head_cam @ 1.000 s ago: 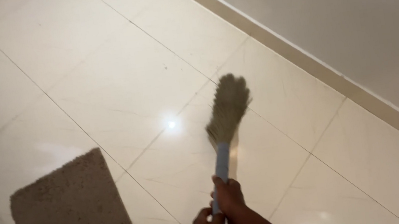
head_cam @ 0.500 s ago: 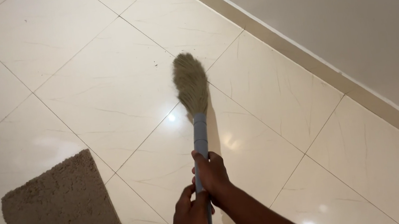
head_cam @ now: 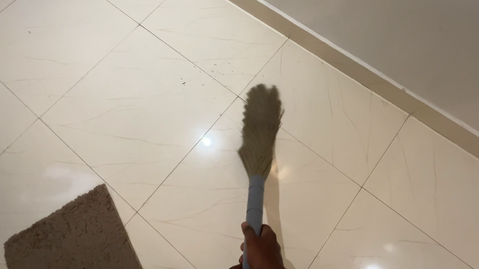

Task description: The person sweeps the floor with a broom, moving it along the baseboard and across the tiles in various directions.

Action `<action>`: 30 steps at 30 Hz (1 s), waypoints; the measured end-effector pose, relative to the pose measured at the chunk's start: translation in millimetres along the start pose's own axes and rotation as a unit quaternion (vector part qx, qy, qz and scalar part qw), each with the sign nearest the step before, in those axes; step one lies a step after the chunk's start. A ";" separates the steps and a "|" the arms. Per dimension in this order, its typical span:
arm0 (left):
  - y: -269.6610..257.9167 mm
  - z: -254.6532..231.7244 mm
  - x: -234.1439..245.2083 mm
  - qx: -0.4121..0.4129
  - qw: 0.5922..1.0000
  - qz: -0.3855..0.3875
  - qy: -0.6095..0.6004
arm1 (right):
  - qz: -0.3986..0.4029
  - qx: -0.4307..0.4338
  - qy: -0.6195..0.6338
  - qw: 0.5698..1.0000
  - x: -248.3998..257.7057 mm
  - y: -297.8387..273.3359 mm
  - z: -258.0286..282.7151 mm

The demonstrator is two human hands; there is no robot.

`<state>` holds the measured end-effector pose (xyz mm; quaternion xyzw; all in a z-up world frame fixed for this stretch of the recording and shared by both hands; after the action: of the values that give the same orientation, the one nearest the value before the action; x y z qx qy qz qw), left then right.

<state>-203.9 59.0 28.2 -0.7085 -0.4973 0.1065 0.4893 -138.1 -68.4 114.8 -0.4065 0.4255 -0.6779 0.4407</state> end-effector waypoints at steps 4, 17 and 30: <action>12.8 3.1 -6.3 -0.258 0.951 -0.059 0.162 | 0.012 -0.007 -0.031 0.999 -6.1 6.9 0.7; -64.2 -140.5 63.3 0.131 0.962 -0.001 -0.238 | 0.046 0.123 -0.016 0.991 -17.4 10.9 71.7; -76.6 -151.2 39.4 0.124 0.977 0.079 -0.153 | -0.009 0.091 0.058 0.994 30.6 -3.1 55.5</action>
<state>-134.5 4.0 178.0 -0.6547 -0.4915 0.3125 0.4818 -96.1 -108.6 140.1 -0.3287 0.3836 -0.7398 0.4445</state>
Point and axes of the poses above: each hand's wrist, its own y-axis towards the middle knuckle, its own x-axis out of the back of the hand, z = x × y, the point moved 7 cm from there along y, towards the middle knuckle, and after that the axes turned 2 degrees about -z, right-handed, at the moved point
